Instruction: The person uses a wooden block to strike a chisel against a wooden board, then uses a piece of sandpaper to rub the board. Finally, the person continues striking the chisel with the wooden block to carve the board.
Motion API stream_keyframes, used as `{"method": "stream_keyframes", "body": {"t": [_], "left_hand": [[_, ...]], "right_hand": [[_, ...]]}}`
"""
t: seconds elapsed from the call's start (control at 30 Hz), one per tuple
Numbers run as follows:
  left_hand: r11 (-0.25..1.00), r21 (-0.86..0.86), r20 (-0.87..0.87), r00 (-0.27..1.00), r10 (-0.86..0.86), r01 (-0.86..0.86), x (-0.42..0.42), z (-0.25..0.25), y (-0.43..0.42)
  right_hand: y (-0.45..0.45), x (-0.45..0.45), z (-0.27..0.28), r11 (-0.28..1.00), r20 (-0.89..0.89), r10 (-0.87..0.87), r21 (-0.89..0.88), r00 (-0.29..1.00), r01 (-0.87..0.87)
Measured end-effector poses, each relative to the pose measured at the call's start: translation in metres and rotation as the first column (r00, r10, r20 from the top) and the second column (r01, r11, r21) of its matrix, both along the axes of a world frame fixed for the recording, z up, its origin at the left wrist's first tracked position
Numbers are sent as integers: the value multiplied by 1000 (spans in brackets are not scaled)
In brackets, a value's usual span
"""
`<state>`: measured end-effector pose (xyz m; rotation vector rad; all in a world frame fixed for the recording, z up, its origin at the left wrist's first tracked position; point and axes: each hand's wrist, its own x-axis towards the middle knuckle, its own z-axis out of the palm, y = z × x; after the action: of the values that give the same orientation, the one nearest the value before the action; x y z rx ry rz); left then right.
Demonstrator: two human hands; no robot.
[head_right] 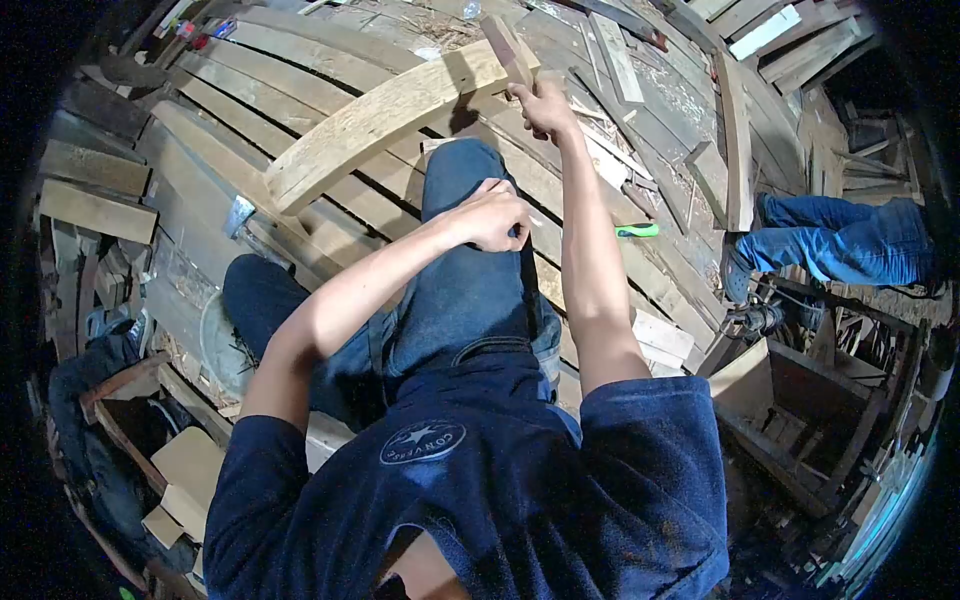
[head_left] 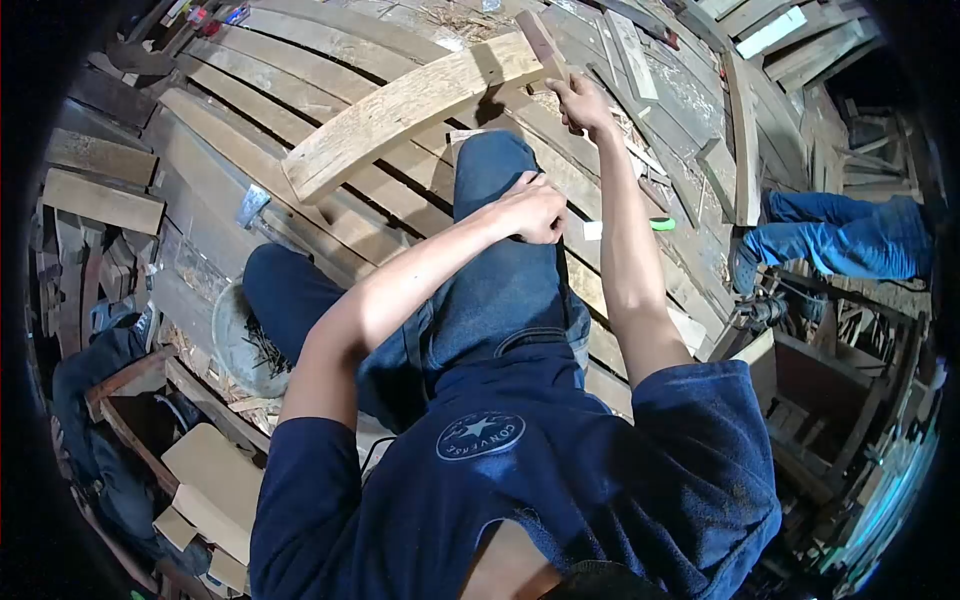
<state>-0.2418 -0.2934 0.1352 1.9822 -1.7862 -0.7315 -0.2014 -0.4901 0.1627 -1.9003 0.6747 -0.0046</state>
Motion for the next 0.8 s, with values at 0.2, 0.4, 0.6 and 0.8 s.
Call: {"method": "stream_keyframes", "body": {"t": [0.2, 0.4, 0.6, 0.8], "left_hand": [[999, -35, -50, 999, -22, 20, 1, -3, 1], [985, -119, -139, 984, 108, -124, 7, -10, 1], [908, -327, -295, 941, 163, -260, 26, -20, 17], [955, -281, -35, 996, 83, -89, 30, -20, 65]], "right_hand": [[1, 0, -3, 1000, -11, -3, 21, 1000, 3], [4, 2, 1, 999, 1, 3, 36, 1000, -3], [6, -1, 1, 999, 7, 18, 32, 1000, -18], [8, 0, 0, 997, 31, -7, 75, 999, 5]]}}
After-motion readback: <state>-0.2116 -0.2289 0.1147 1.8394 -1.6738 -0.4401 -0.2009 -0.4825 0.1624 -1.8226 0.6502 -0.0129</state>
